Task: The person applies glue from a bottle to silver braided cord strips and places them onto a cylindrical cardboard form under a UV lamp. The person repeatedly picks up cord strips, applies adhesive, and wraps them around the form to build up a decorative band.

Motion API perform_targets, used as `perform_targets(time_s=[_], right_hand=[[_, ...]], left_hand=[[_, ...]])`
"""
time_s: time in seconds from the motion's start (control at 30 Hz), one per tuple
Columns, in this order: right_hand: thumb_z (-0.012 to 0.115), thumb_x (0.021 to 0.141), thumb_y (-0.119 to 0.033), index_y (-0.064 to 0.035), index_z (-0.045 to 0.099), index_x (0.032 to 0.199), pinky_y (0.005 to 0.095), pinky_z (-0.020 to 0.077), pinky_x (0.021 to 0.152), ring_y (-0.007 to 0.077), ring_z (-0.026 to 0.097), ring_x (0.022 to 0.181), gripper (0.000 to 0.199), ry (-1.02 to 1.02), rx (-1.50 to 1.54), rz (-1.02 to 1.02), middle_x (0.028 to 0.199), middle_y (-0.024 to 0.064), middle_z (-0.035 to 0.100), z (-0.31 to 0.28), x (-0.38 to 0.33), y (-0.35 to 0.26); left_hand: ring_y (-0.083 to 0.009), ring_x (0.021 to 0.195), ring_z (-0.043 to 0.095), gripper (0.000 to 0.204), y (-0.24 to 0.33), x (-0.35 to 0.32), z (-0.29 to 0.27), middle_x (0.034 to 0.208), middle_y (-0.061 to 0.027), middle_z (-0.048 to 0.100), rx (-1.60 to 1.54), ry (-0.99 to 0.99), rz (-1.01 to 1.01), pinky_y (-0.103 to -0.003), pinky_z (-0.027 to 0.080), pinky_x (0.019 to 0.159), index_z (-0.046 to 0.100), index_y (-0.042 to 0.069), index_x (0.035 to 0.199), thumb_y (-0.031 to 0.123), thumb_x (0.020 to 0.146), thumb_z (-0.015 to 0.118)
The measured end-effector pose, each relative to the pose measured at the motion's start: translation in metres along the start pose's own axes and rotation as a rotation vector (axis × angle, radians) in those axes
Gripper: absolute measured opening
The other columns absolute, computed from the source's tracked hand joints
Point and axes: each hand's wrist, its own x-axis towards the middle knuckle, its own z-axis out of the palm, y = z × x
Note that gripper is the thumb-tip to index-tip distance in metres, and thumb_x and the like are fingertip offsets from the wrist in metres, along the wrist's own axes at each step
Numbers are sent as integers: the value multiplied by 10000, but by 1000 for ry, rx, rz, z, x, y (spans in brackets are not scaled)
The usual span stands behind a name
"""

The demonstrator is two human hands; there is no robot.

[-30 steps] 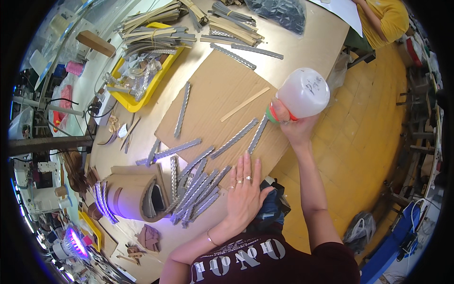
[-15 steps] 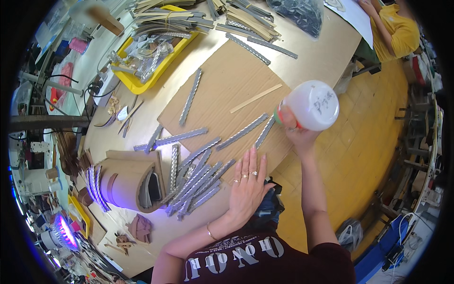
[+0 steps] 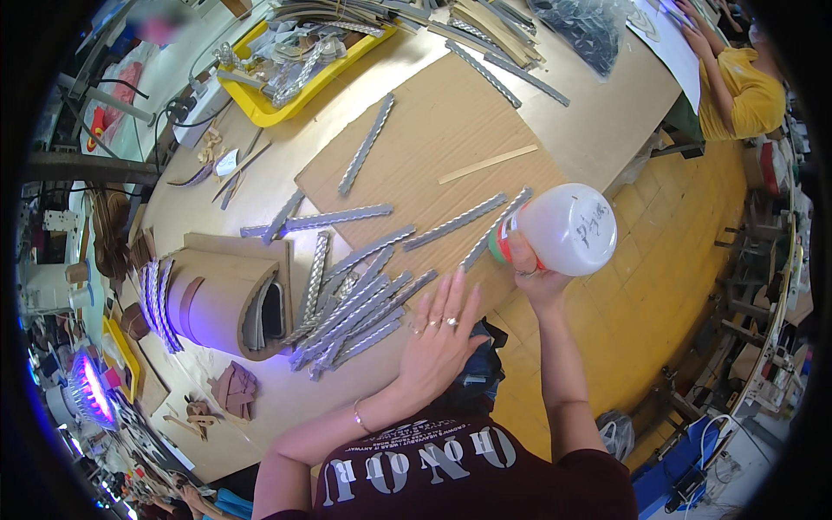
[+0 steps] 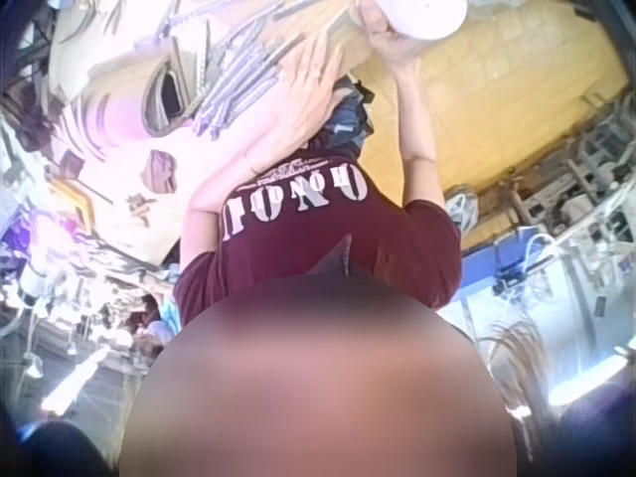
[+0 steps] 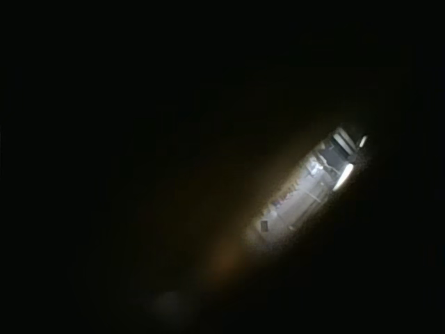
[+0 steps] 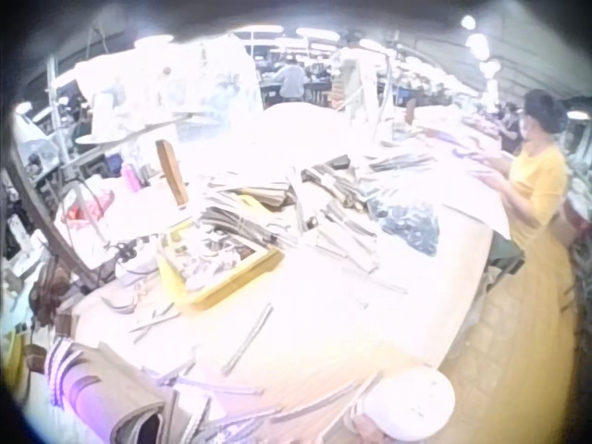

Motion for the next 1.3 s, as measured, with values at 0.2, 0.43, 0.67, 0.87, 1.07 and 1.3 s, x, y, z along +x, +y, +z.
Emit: perform_targets(time_s=[0.2, 0.43, 0.67, 0.87, 1.07, 1.3], right_hand=[[771, 813, -145, -42, 681, 904, 316, 508, 724, 177, 645, 752, 164, -6, -63, -54, 824, 41, 676, 2, 3, -8], [761, 798, -192, 4, 558, 1150, 342, 484, 856, 203, 605, 945, 451, 197, 92, 103, 1060, 91, 611, 1, 3, -9], [773, 802, -130, -39, 654, 920, 314, 505, 699, 179, 632, 738, 191, 94, -35, -126, 826, 34, 656, 11, 17, -1], [757, 800, -193, -88, 669, 952, 375, 499, 793, 225, 637, 840, 205, -96, -101, -31, 908, 33, 675, 10, -13, 4], [724, 773, -294, -154, 639, 1195, 463, 366, 1063, 226, 535, 1210, 452, -455, -464, -315, 1226, 39, 635, -2, -54, 33], [782, 794, -141, -14, 656, 953, 314, 506, 795, 177, 648, 810, 239, 194, -134, -11, 901, 62, 677, -11, 21, 38]], left_hand=[[-347, 1430, 263, 801, -1, -11, -5, 1535, -206, 288, -58, -7, -52, -498, 202, 1139, 380, 29, 1443, 425, 821, 692], [-325, 1429, 273, 813, -6, -2, -1, 1537, -188, 298, 22, -22, -60, -474, 182, 1146, 384, 41, 1445, 466, 818, 679], [-308, 1431, 274, 819, -3, -4, -2, 1539, -159, 310, 101, 22, -38, -468, 169, 1151, 383, 47, 1448, 482, 816, 671], [-304, 1429, 283, 828, -6, 3, -1, 1534, -163, 319, 110, -30, -42, -449, 185, 1149, 386, 12, 1435, 486, 815, 666], [-295, 1426, 292, 838, -4, 3, 3, 1523, -171, 338, 194, -17, -36, -436, 205, 1140, 388, 5, 1430, 517, 817, 641], [-289, 1426, 294, 850, -1, 5, -3, 1521, -163, 347, 259, -42, -23, -405, 230, 1121, 399, 9, 1424, 550, 809, 627]])
